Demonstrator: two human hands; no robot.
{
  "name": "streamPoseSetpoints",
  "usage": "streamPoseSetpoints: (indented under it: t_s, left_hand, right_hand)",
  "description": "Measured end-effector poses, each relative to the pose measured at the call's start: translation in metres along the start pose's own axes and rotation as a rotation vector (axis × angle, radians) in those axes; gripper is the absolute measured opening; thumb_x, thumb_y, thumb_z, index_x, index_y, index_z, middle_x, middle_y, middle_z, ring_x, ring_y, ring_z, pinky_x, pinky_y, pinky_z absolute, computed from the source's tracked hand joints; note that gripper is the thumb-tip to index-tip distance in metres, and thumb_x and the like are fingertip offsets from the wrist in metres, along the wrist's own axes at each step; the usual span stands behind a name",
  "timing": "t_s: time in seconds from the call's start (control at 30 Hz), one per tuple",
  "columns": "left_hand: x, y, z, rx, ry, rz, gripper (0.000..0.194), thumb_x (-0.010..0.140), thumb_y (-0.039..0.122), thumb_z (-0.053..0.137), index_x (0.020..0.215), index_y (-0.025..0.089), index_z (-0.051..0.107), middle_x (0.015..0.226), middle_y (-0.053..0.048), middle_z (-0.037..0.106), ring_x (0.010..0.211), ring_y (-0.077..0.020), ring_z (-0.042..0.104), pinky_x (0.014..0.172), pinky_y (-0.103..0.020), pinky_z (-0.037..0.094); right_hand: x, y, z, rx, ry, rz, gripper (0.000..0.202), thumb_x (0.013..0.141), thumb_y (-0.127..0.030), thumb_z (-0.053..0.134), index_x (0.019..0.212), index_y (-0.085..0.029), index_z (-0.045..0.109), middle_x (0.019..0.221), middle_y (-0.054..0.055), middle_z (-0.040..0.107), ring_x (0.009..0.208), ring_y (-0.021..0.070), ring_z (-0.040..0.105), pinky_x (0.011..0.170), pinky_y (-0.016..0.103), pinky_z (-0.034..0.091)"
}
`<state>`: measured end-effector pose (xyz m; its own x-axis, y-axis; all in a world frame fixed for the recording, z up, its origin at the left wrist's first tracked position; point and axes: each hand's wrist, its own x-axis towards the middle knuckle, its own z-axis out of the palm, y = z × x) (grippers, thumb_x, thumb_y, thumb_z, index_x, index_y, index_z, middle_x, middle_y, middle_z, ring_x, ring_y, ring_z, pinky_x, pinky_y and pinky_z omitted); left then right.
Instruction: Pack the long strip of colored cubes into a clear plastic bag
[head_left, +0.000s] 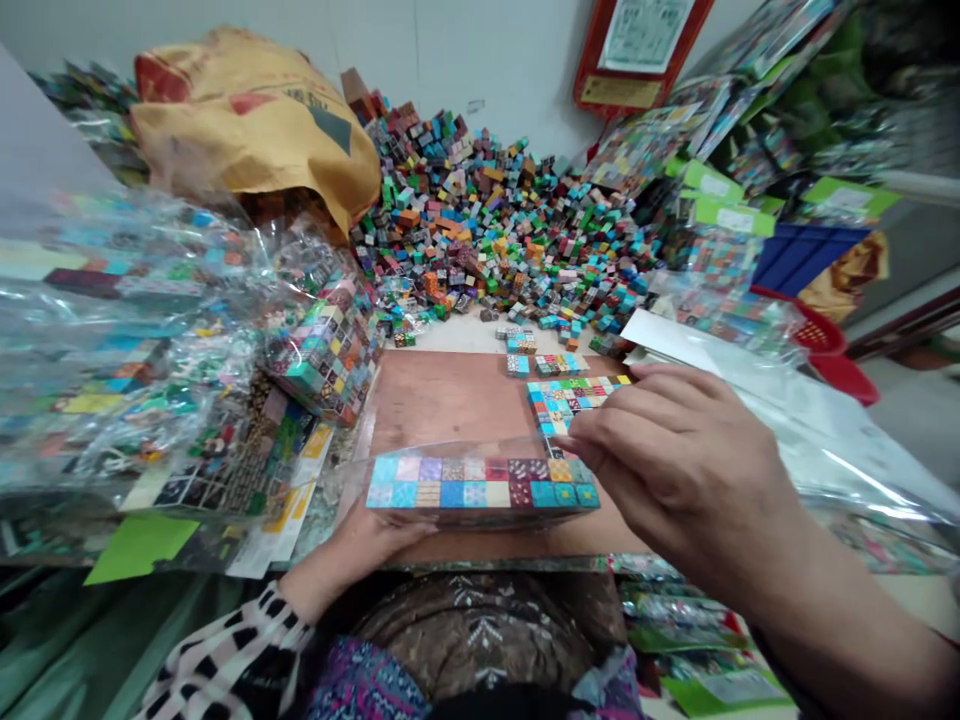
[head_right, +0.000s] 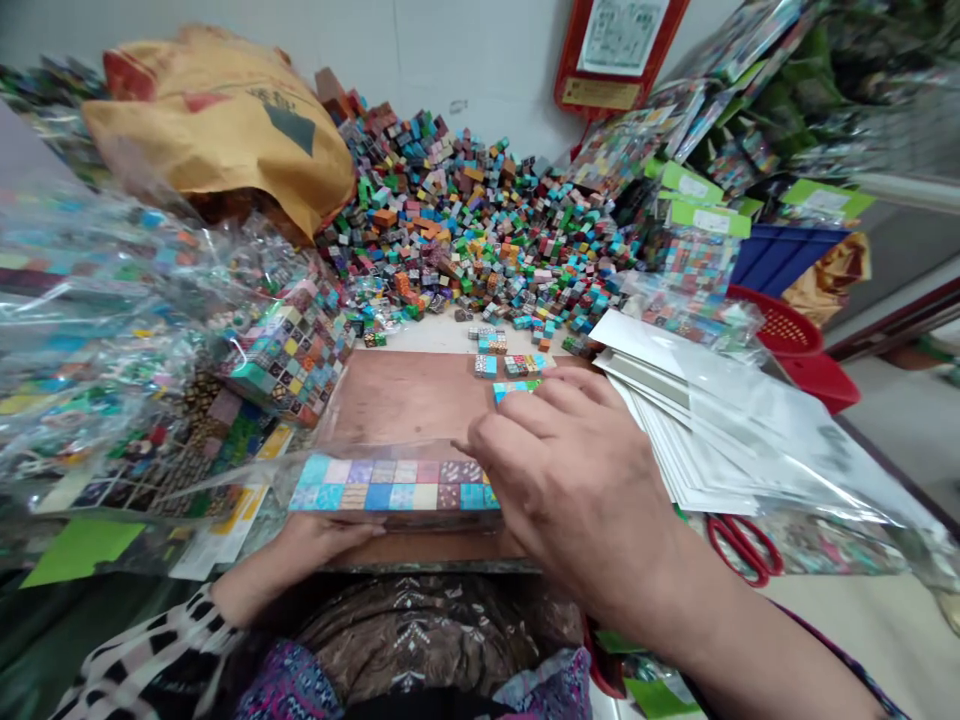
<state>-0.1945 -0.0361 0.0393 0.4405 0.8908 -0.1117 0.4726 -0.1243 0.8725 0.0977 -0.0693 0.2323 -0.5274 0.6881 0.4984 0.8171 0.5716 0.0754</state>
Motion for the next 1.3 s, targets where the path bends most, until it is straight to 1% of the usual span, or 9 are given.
streamPoseSetpoints:
  t_s: [0.1,0.2,0.37,0.53,0.77,0.93,1.03,1.1,1.3]
  left_hand:
    - [0.0,0.005,0.0,-0.031,0.001,-0.01,0.025,0.068,0.042,0.071,0.081,0.021,0.075,0.089,-0.007,0.076,0.092,-0.0247,0.069,0.098,-0.045,0.048]
    - [0.001,0.008,0.0,-0.048,-0.006,-0.006,0.023,0.069,0.039,0.07,0.083,0.022,0.076,0.091,-0.007,0.076,0.092,-0.0245,0.07,0.097,-0.044,0.049]
    - [0.001,0.011,0.0,-0.062,-0.021,-0.006,0.019,0.071,0.038,0.068,0.079,0.024,0.077,0.086,-0.006,0.076,0.088,-0.0242,0.071,0.093,-0.043,0.052]
    - [0.002,0.019,-0.001,-0.046,-0.018,-0.007,0.019,0.07,0.04,0.068,0.075,0.025,0.076,0.087,-0.006,0.076,0.09,-0.025,0.071,0.097,-0.045,0.05]
    - [0.001,0.02,-0.002,-0.036,-0.048,-0.087,0.023,0.069,0.043,0.066,0.078,0.025,0.077,0.09,-0.006,0.076,0.09,-0.0254,0.071,0.095,-0.044,0.051]
    - [0.001,0.01,0.0,0.039,-0.023,-0.096,0.023,0.068,0.045,0.067,0.08,0.027,0.077,0.09,-0.005,0.076,0.092,-0.0256,0.07,0.099,-0.046,0.048]
    - [0.0,0.004,0.001,0.036,-0.014,-0.116,0.024,0.069,0.045,0.067,0.082,0.028,0.077,0.093,-0.005,0.076,0.093,-0.0254,0.07,0.099,-0.045,0.048]
    - [-0.001,0.002,0.0,0.052,-0.023,-0.11,0.024,0.069,0.045,0.067,0.083,0.028,0.077,0.095,-0.004,0.075,0.095,-0.0249,0.07,0.1,-0.044,0.048]
    - [-0.001,0.002,-0.003,0.067,-0.078,-0.117,0.022,0.072,0.043,0.065,0.084,0.029,0.077,0.095,-0.003,0.075,0.097,-0.0237,0.069,0.102,-0.043,0.047]
  right_hand:
    - [-0.006,0.015,-0.006,0.079,-0.066,0.042,0.016,0.094,-0.031,0.052,0.087,-0.02,0.061,0.077,0.003,0.063,0.077,0.0216,0.058,0.079,0.039,0.04]
    - [-0.017,0.027,-0.009,0.15,-0.071,0.065,0.012,0.094,-0.026,0.053,0.086,-0.02,0.059,0.074,0.002,0.062,0.073,0.0199,0.057,0.072,0.035,0.04]
    - [-0.03,0.024,-0.005,0.03,0.087,0.053,0.012,0.089,-0.015,0.055,0.078,-0.02,0.055,0.068,0.001,0.058,0.068,0.0193,0.054,0.075,0.036,0.041]
    - [-0.037,0.017,0.003,0.007,0.231,0.065,0.012,0.084,-0.009,0.062,0.083,-0.019,0.056,0.068,0.001,0.06,0.067,0.0185,0.053,0.083,0.042,0.044]
    - [-0.045,0.022,0.008,-0.109,0.353,-0.11,0.017,0.079,-0.006,0.068,0.087,-0.021,0.063,0.066,0.001,0.062,0.064,0.0176,0.051,0.09,0.043,0.044]
    - [-0.048,0.027,0.01,0.2,0.345,0.1,0.019,0.081,-0.007,0.066,0.092,-0.02,0.061,0.074,0.001,0.062,0.07,0.0171,0.055,0.084,0.041,0.046]
    - [-0.049,0.028,0.012,0.457,0.268,0.247,0.013,0.085,-0.011,0.064,0.092,-0.021,0.06,0.081,0.002,0.061,0.078,0.0174,0.057,0.071,0.033,0.047]
    - [-0.05,0.028,0.014,0.538,0.205,0.256,0.012,0.087,-0.009,0.06,0.091,-0.021,0.06,0.083,0.002,0.061,0.079,0.0169,0.058,0.067,0.031,0.046]
    - [-0.055,0.025,0.02,0.168,0.358,0.065,0.023,0.081,0.0,0.056,0.094,-0.019,0.059,0.083,0.004,0.065,0.077,0.0191,0.059,0.087,0.043,0.045]
